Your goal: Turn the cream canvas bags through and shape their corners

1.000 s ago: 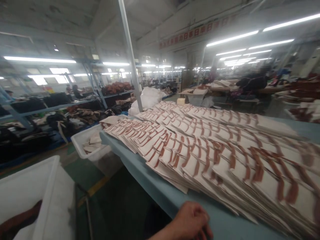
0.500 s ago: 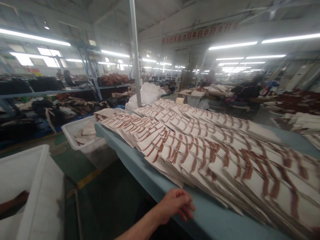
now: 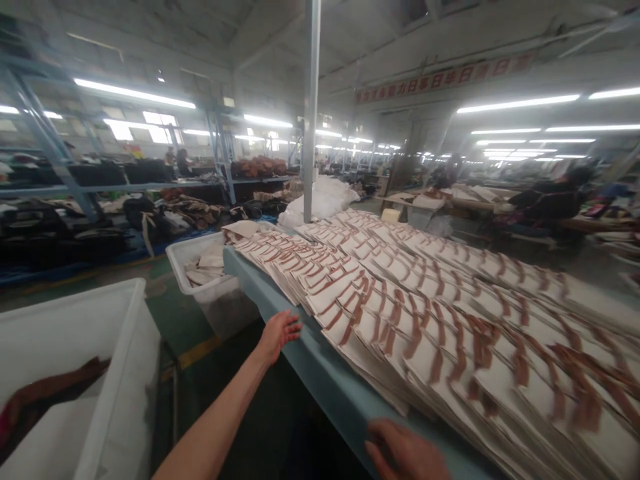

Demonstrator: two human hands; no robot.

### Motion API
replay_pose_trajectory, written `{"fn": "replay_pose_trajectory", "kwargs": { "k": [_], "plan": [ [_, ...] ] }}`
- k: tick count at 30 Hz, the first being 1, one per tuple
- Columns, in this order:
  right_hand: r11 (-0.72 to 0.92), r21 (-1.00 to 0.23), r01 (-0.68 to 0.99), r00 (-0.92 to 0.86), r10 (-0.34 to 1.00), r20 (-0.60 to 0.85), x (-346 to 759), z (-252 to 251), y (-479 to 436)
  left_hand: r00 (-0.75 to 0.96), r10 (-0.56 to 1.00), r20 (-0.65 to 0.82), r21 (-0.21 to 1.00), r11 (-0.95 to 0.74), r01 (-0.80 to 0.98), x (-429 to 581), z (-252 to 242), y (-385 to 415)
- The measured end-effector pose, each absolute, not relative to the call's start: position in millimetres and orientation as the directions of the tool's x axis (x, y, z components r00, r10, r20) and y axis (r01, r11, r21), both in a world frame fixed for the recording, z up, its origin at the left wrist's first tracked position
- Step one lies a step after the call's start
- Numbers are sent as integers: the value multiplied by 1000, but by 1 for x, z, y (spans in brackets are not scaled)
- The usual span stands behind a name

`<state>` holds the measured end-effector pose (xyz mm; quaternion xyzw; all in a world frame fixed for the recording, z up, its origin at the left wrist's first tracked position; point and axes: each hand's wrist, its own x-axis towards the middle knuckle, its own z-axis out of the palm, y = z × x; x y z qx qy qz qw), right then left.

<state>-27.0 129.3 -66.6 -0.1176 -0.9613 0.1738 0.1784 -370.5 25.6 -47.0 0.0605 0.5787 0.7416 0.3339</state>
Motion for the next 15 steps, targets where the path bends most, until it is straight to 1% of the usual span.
{"fn": "replay_pose_trajectory", "kwargs": {
  "k": [2, 4, 7, 11, 15],
  "plan": [
    [945, -291, 147, -871, 263, 414, -56, -78, 128, -824, 491, -283, 896, -172, -410, -398, -44, 34],
    [963, -246, 113, -852, 221, 474, -71, -87, 132, -862, 431, -267, 893, -225, -390, -420, -40, 44],
    [972, -223, 70, -853, 174, 492, -75, -94, 139, -873, 422, -243, 884, -275, -379, -442, -36, 59],
    [974, -208, 92, -845, 187, 502, -74, -94, 139, -865, 454, -213, 875, -304, -375, -452, -36, 71],
    [972, -218, 91, -857, 188, 479, -74, -88, 136, -890, 415, -191, 889, -312, -336, -442, -39, 74]
  ]
}}
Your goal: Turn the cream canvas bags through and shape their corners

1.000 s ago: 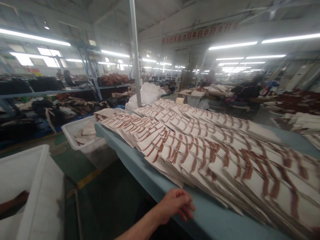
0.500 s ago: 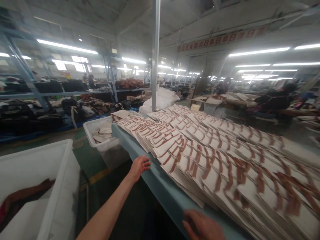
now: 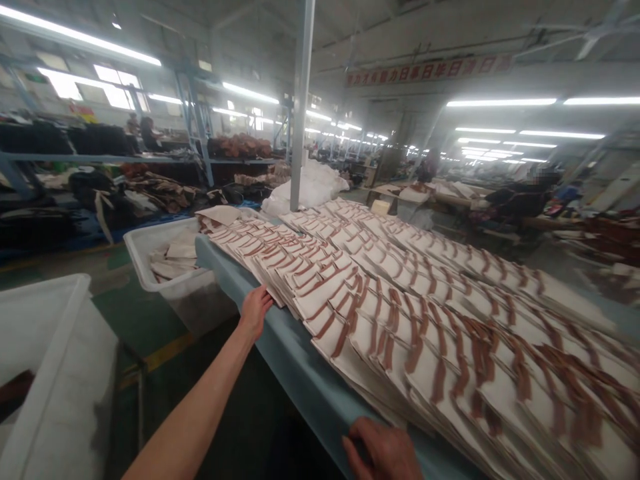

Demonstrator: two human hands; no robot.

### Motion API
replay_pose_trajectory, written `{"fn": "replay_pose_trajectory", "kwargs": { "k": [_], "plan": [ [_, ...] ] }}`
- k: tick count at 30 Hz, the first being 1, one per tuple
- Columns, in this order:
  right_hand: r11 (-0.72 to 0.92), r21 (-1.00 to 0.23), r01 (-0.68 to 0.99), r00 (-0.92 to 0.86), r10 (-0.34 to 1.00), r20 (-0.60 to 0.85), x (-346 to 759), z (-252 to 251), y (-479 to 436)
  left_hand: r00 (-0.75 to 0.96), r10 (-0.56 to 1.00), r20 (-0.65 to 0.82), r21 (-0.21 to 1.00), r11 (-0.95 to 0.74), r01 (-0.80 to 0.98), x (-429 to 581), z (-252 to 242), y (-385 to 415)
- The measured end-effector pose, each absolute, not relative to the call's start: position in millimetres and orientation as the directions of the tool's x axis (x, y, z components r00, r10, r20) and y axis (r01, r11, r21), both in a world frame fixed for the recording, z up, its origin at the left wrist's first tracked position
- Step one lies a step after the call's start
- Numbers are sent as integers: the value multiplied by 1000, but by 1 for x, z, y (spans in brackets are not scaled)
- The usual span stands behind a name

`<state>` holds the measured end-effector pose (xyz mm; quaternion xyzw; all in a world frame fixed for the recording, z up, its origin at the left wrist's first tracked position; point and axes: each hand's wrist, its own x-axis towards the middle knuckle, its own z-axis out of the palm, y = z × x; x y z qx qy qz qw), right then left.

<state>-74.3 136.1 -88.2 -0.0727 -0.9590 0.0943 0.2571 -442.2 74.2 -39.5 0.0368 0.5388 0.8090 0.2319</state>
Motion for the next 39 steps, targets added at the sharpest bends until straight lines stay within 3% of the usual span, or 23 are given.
{"fn": "replay_pose_trajectory", "kwargs": {
  "k": [9, 19, 23, 29, 34, 39],
  "plan": [
    [941, -317, 120, -870, 253, 423, -73, -78, 133, -878, 444, -180, 967, -86, -242, -358, -54, 95],
    [898, -400, 182, -854, 346, 389, -74, -78, 129, -840, 538, -69, 991, 132, 3, -352, -19, 99],
    [870, -455, 190, -849, 378, 368, -74, -78, 128, -812, 580, -67, 994, 108, -4, -345, -11, 114],
    [784, -585, 209, -831, 458, 316, -75, -71, 128, -755, 635, -163, 977, -4, -215, -332, -7, 130],
    [587, -770, 250, -761, 611, 218, -77, -57, 134, -723, 670, -170, 948, -89, -305, -324, 13, 133],
    [358, -915, 186, -712, 691, 125, -80, -53, 144, -725, 669, -166, 932, -133, -336, -325, 51, 149]
  ]
}}
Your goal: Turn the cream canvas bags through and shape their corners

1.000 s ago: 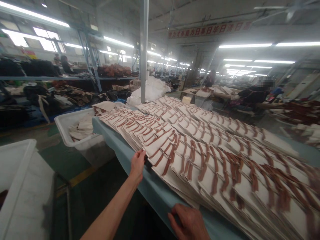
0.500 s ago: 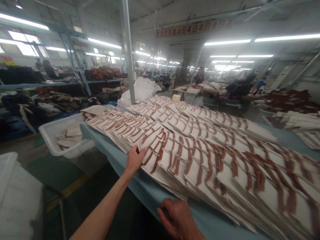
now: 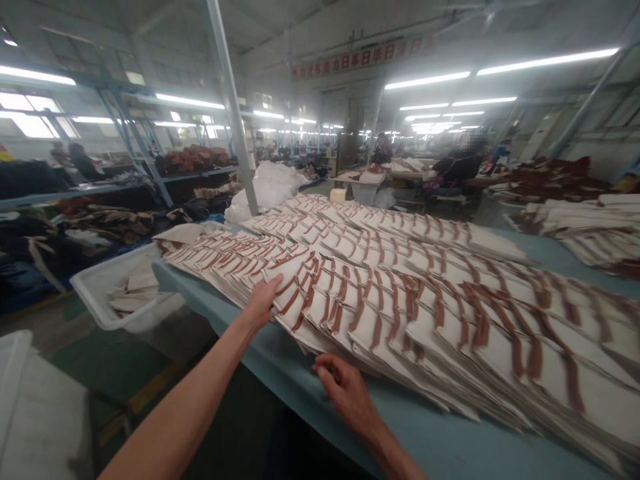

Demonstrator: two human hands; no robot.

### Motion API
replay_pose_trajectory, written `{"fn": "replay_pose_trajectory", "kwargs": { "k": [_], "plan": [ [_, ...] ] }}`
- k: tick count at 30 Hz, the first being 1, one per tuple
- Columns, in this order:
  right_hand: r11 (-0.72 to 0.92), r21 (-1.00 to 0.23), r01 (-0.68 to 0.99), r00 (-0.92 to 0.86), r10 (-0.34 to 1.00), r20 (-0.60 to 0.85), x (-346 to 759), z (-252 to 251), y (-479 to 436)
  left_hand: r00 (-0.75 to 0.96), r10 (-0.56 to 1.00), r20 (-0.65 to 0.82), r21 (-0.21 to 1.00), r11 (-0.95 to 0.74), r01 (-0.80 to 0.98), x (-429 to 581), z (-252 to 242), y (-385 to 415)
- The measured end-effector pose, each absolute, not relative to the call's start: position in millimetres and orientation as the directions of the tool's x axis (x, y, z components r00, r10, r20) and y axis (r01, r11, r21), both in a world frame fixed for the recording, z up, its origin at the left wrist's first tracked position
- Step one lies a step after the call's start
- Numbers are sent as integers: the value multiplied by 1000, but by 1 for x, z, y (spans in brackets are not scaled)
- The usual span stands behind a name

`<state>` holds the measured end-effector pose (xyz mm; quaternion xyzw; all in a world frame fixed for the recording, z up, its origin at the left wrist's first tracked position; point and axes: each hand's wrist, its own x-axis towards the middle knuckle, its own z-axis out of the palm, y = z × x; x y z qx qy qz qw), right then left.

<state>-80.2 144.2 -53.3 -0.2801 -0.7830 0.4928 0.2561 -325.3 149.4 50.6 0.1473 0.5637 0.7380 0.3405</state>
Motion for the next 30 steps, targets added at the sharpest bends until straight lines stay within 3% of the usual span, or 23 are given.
{"fn": "replay_pose_trajectory", "kwargs": {
  "k": [4, 11, 14, 18, 20, 21, 23, 24, 26, 30],
  "plan": [
    [255, -956, 147, -712, 698, 77, -80, -56, 147, -736, 655, -170, 926, -150, -348, -339, 103, 153],
    [139, -987, 78, -713, 700, 43, -88, -53, 152, -873, 473, 117, 927, -368, -75, -329, 203, 95],
    [102, -993, 52, -705, 709, 36, -91, -44, 153, -909, 355, 218, 904, -424, 50, -291, 210, 55],
    [80, -996, 37, -649, 760, 37, -61, -26, 131, -954, 169, 249, 913, -371, 172, -224, 172, 11],
    [156, -988, 10, -609, 784, 117, -30, -19, 105, -946, 216, 241, 935, -313, 166, -190, 140, 2],
    [327, -945, -8, -601, 754, 266, -14, -17, 91, -933, 278, 227, 947, -288, 144, -173, 125, 0],
    [686, -727, -2, -610, 575, 545, 10, -14, 62, -875, 420, 242, 961, -227, 157, -140, 97, 3],
    [799, -599, 55, -534, 530, 658, 18, -13, 51, -836, 485, 255, 964, -197, 180, -123, 87, 5],
    [857, -462, 227, -408, 515, 754, 25, -9, 39, -760, 577, 299, 954, -172, 244, -93, 73, 9],
    [816, -463, 347, -320, 567, 759, 41, 10, 52, -619, 673, 405, 901, -179, 395, -53, 63, 3]
  ]
}}
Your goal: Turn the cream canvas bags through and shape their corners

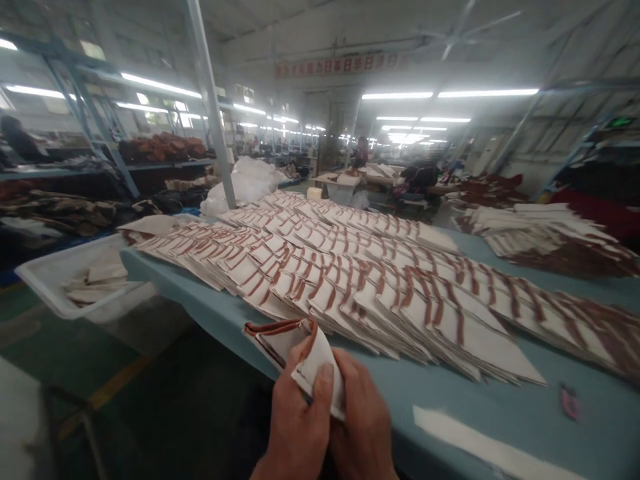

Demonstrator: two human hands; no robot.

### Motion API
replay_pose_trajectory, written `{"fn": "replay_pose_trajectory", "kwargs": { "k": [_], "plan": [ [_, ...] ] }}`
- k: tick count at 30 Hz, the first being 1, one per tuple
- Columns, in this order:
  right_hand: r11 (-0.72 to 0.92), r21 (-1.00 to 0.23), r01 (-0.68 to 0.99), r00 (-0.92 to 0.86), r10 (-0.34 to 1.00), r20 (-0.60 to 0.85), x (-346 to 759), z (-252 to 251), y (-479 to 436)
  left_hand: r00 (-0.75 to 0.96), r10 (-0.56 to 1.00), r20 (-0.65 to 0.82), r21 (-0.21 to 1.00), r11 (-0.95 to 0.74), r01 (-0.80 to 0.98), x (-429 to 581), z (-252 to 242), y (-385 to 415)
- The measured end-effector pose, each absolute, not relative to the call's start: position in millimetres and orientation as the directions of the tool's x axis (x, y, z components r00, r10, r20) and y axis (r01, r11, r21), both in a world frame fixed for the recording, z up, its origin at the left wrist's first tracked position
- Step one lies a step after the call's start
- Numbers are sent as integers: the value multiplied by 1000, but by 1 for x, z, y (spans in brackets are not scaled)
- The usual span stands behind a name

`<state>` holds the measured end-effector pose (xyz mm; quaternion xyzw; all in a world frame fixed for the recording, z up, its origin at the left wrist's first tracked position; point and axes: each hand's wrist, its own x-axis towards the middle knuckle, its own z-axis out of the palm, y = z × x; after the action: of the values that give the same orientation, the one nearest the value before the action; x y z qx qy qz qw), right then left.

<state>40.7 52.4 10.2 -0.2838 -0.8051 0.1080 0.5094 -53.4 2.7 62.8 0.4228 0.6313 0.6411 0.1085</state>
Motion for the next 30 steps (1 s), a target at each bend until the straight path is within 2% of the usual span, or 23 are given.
{"fn": "replay_pose_trajectory", "kwargs": {
  "k": [5, 8, 11, 14, 18, 23, 26, 28, 30],
  "plan": [
    [809, -545, 220, -470, 577, 667, 93, 35, 65, -356, 742, 568, 709, -221, 670, -55, 68, -26],
    [797, -557, 232, -533, 583, 613, 127, 42, 59, -329, 634, 700, 575, -228, 785, -67, 72, -34],
    [809, -520, 273, -589, 568, 574, 153, 48, 52, -303, 616, 727, 512, -192, 837, -70, 69, -32],
    [822, -484, 302, -626, 554, 550, 171, 57, 49, -228, 668, 708, 509, -261, 820, -61, 61, -27],
    [844, -409, 346, -664, 529, 529, 181, 65, 44, -197, 635, 747, 515, -366, 775, -47, 50, -26],
    [747, -480, 461, -598, 661, 453, 181, 60, 31, -212, 626, 751, 540, -396, 742, -41, 35, -32],
    [749, -448, 488, -594, 661, 459, 175, 56, 28, -201, 649, 734, 547, -388, 742, -44, 28, -36],
    [758, -404, 512, -617, 652, 441, 170, 54, 30, -200, 725, 659, 596, -341, 727, -49, 29, -38],
    [767, -375, 521, -679, 638, 362, 166, 54, 32, -177, 856, 486, 710, -269, 651, -54, 37, -39]
  ]
}}
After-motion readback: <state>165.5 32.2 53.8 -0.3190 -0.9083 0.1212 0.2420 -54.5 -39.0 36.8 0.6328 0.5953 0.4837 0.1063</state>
